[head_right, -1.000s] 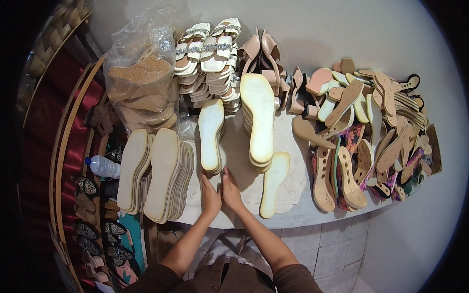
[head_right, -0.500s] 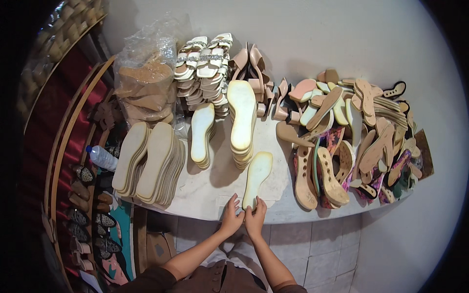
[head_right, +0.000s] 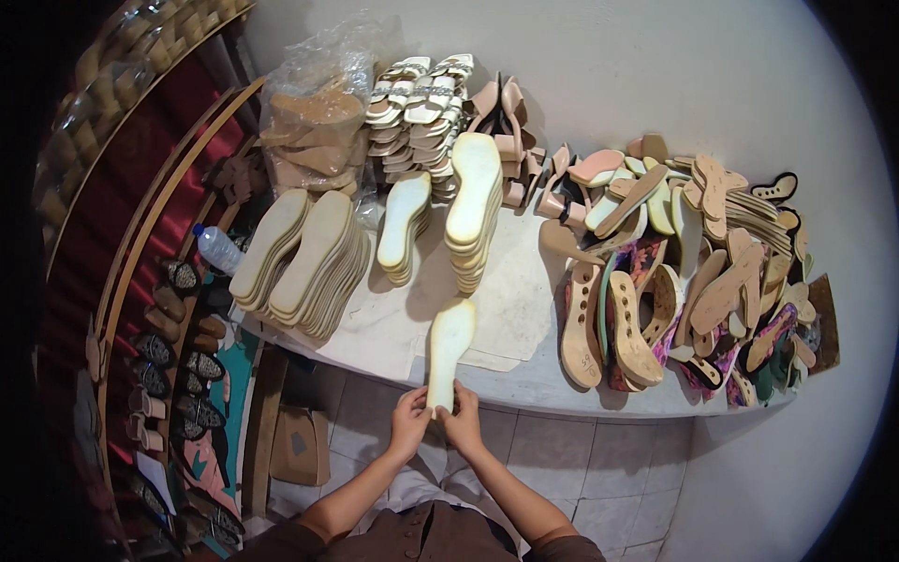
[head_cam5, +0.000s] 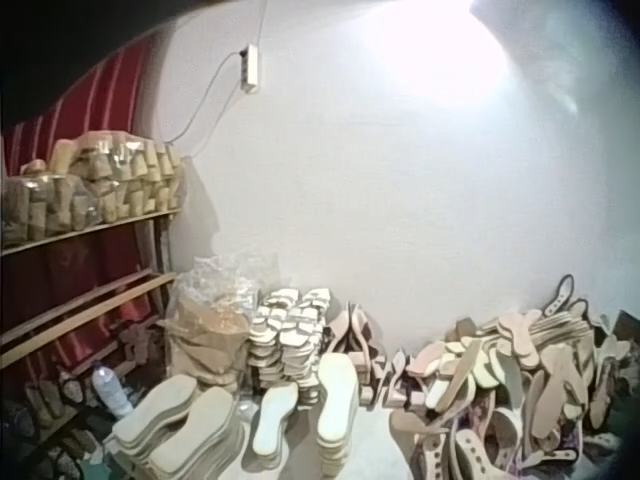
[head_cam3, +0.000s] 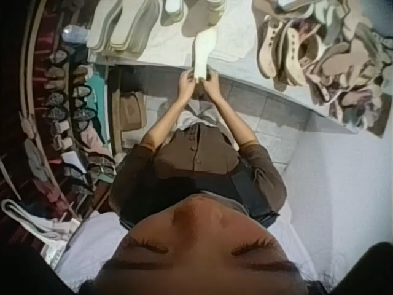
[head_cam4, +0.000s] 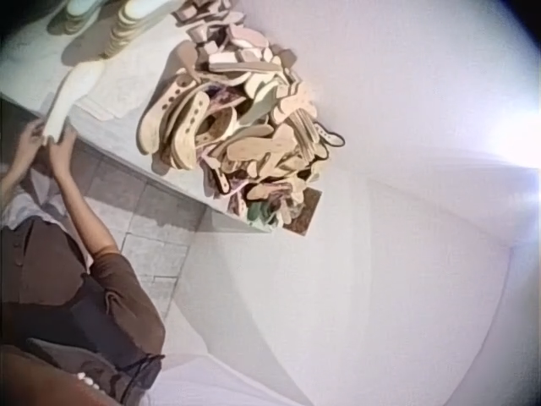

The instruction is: The person is sorting and stacking different types and sizes of shoe soles and insoles on a work table.

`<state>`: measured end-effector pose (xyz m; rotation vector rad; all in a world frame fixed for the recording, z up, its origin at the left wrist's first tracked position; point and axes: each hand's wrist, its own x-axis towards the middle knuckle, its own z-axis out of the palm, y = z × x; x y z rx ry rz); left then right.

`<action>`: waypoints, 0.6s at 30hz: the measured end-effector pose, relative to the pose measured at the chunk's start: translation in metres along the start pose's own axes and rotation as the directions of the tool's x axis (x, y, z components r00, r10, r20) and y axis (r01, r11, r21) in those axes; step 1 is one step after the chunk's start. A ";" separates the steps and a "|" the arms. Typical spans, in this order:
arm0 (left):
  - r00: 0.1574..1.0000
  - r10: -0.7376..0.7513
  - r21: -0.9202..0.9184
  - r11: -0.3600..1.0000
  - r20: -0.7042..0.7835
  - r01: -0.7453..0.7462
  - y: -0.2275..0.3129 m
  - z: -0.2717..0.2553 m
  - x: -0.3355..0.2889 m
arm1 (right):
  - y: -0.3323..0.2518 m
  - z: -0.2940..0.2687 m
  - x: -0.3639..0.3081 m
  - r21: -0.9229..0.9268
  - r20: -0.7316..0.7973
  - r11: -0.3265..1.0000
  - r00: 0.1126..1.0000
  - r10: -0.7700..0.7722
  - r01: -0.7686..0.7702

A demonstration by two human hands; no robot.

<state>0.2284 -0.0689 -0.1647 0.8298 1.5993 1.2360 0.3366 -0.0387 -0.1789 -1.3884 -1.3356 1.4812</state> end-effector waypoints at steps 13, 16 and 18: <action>0.966 0.192 -0.051 0.978 -0.173 -0.204 0.031 -0.044 0.041 | -0.063 0.052 0.041 0.017 -0.001 0.928 0.928 -0.373 0.373; 0.961 0.234 -0.052 0.969 -0.148 -0.243 0.061 -0.050 0.085 | -0.086 0.061 0.080 -0.003 -0.028 0.905 0.905 -0.425 0.425; 0.943 0.296 -0.026 0.953 -0.153 -0.303 0.074 -0.054 0.113 | -0.106 0.068 0.104 -0.012 -0.040 0.896 0.895 -0.444 0.444</action>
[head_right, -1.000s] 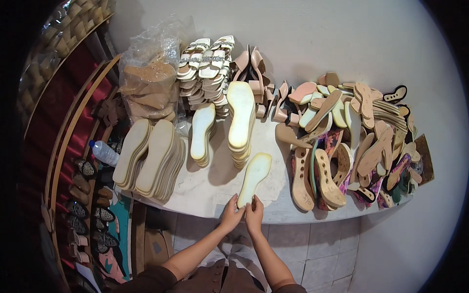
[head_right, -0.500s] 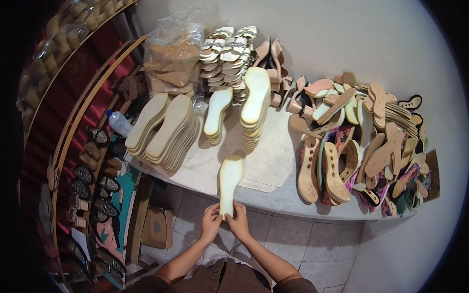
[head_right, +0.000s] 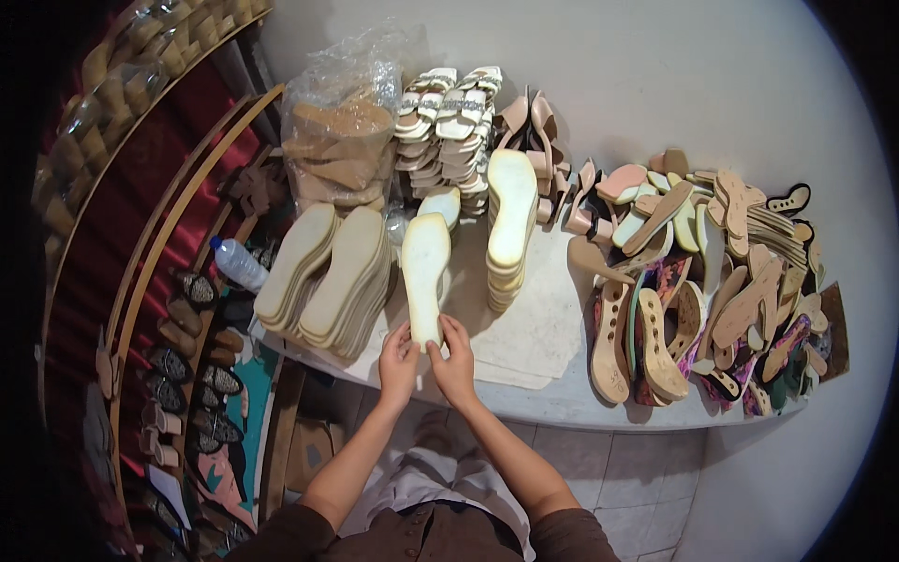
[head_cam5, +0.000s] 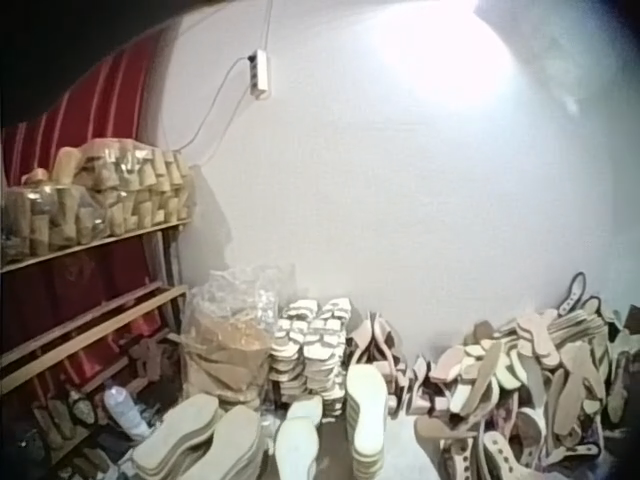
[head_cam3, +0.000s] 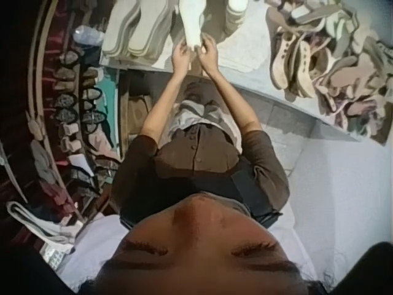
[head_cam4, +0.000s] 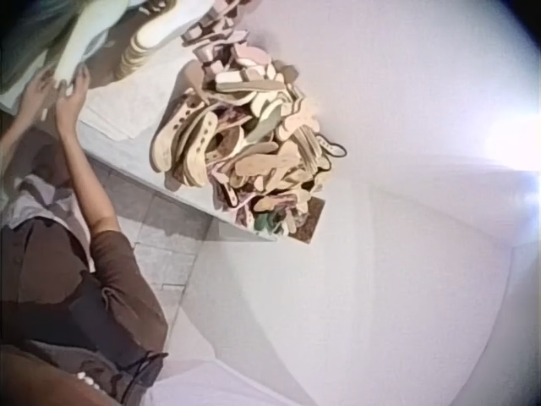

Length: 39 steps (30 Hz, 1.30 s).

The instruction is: The person is sorting and stacking different types and sizes of shoe soles and insoles on a work table.

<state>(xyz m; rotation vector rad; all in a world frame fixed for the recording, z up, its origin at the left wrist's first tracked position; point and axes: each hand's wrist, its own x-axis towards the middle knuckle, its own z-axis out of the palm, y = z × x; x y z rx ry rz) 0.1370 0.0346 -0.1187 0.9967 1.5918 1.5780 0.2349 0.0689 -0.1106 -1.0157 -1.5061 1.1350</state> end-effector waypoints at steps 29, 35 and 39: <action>0.990 0.103 0.323 0.938 0.098 -0.129 -0.002 0.016 0.136 | 0.033 0.047 0.115 -0.127 -0.233 0.988 0.971 0.061 -0.093; 0.951 0.285 0.387 0.868 0.124 -0.310 0.017 0.019 0.116 | 0.023 0.042 0.102 -0.207 -0.275 0.978 0.960 -0.059 0.001; 0.890 0.419 0.241 0.858 0.181 -0.453 0.028 0.023 0.070 | 0.006 0.021 0.066 -0.115 -0.286 0.992 0.955 -0.081 0.050</action>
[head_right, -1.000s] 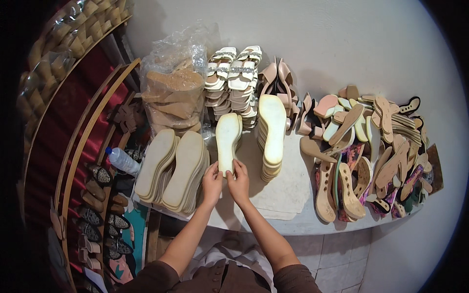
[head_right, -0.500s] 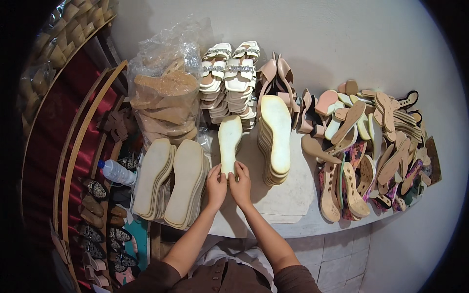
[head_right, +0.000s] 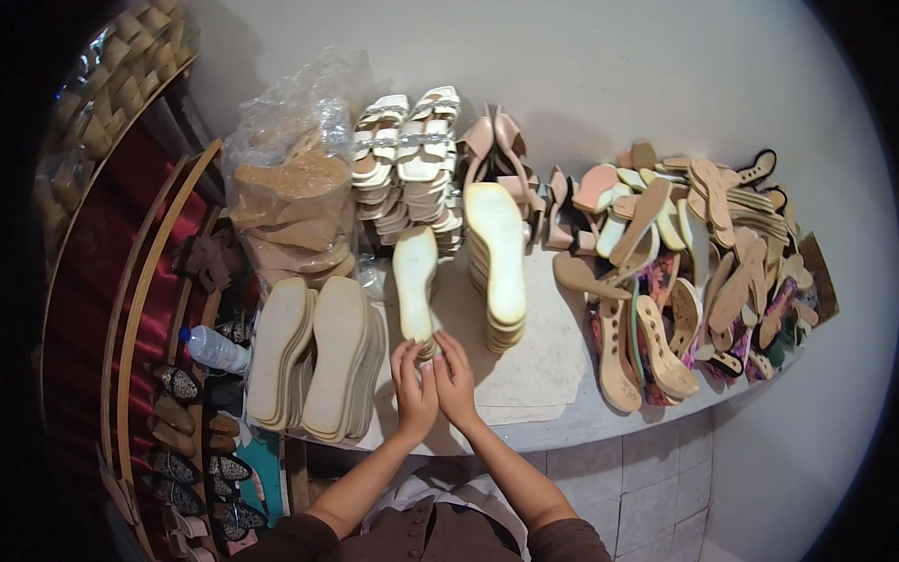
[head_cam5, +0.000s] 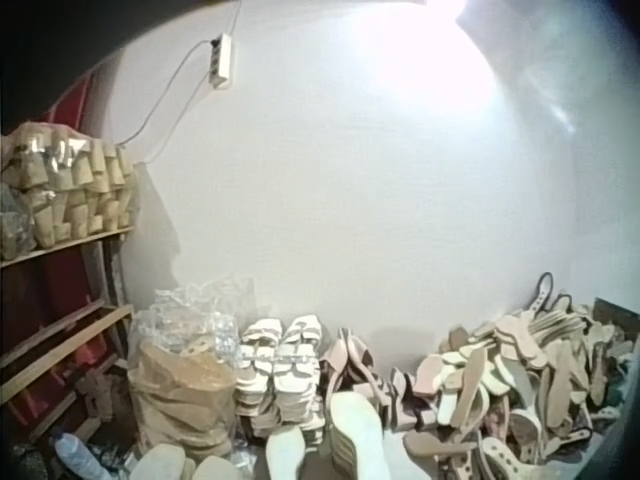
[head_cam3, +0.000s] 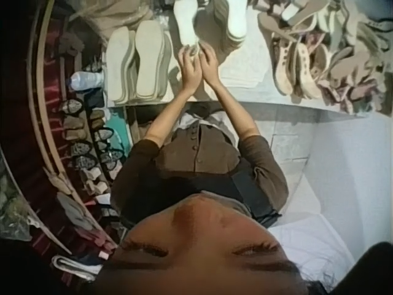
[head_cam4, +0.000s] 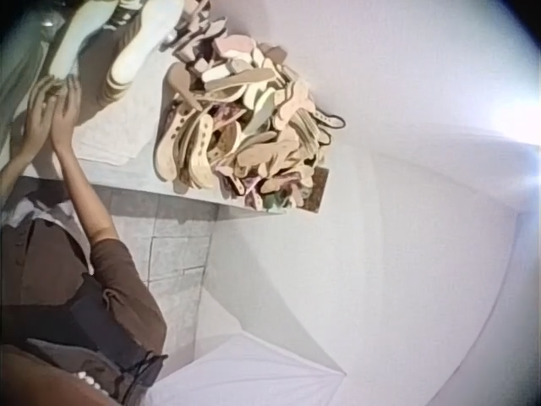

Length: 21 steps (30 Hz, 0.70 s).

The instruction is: The person is sorting and stacking different types and sizes of shoe soles and insoles on a work table.

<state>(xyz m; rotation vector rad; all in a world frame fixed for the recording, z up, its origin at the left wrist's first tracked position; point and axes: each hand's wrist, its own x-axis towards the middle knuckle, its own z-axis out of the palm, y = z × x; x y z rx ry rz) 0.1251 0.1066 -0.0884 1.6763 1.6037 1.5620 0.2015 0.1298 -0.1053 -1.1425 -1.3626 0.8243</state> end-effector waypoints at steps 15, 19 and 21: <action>0.927 0.074 -0.218 0.976 0.368 0.009 0.071 0.153 -0.030 | 0.023 -0.192 0.012 -0.003 0.016 0.989 0.989 0.147 -0.147; 0.936 0.079 -0.263 0.965 0.343 0.015 0.095 0.201 0.001 | 0.024 -0.244 0.059 -0.215 0.108 0.977 0.994 0.012 0.012; 0.935 0.090 -0.256 0.967 0.342 0.001 0.102 0.225 0.019 | 0.020 -0.268 0.086 -0.266 0.152 0.961 0.988 -0.035 0.075</action>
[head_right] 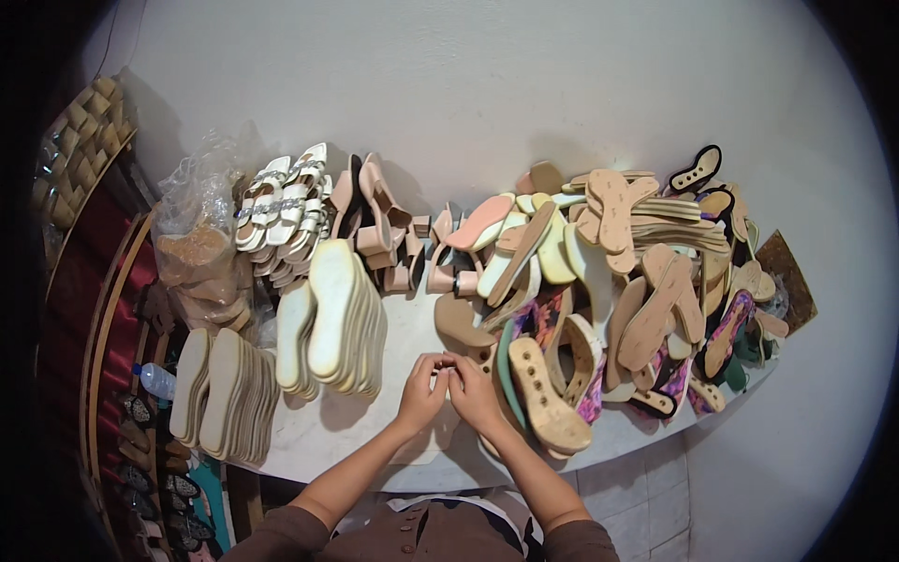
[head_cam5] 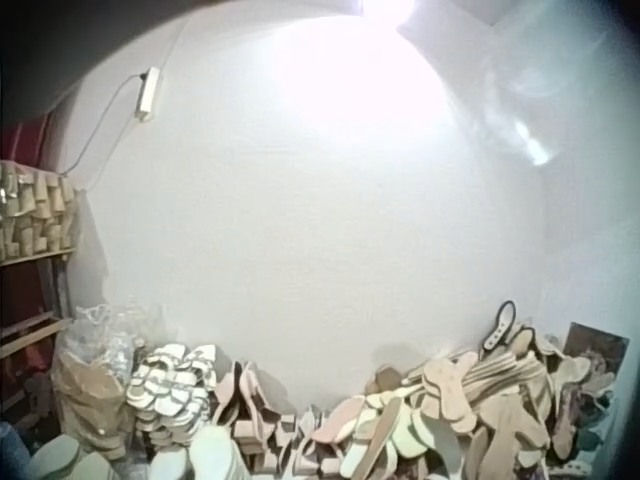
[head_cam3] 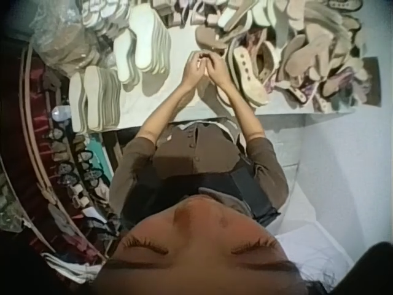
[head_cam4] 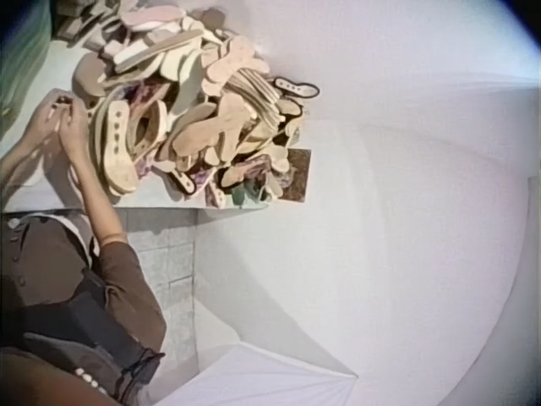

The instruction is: The person is sorting and stacking different types and sizes of shoe soles and insoles on a work table.

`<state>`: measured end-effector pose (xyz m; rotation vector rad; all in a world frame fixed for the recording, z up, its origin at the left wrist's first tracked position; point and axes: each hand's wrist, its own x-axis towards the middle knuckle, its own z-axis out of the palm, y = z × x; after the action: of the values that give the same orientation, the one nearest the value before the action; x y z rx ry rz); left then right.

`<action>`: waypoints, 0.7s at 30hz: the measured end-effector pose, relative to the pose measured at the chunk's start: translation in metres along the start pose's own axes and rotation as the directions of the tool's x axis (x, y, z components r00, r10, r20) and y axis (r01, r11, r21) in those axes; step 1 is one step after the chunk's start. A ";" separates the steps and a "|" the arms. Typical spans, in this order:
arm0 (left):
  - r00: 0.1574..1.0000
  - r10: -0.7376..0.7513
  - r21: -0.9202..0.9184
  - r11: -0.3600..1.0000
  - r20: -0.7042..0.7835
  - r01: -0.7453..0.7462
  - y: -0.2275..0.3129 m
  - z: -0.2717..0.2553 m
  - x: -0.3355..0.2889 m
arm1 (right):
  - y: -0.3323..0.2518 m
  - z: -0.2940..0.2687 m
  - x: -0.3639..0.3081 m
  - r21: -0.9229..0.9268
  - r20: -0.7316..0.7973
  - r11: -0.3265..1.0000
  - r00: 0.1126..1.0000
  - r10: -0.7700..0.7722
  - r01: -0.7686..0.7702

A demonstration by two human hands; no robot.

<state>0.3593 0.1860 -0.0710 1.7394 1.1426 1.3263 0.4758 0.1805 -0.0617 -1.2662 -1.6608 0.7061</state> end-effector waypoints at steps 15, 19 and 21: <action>0.998 -0.028 0.314 0.949 0.061 0.007 -0.026 0.088 0.141 | 0.074 -0.092 0.109 -0.069 0.055 0.996 0.996 0.067 -0.063; 0.987 0.000 0.478 0.875 0.161 -0.077 -0.036 0.106 0.163 | 0.084 -0.098 0.130 -0.291 -0.018 0.955 0.998 0.052 -0.055; 0.980 -0.049 0.559 0.827 0.192 -0.069 -0.049 0.116 0.167 | 0.091 -0.097 0.133 -0.101 -0.037 0.991 0.996 0.079 -0.082</action>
<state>0.4763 0.3590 -0.0806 2.2361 1.5100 0.8260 0.5936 0.3267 -0.0550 -1.4174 -1.6441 0.6511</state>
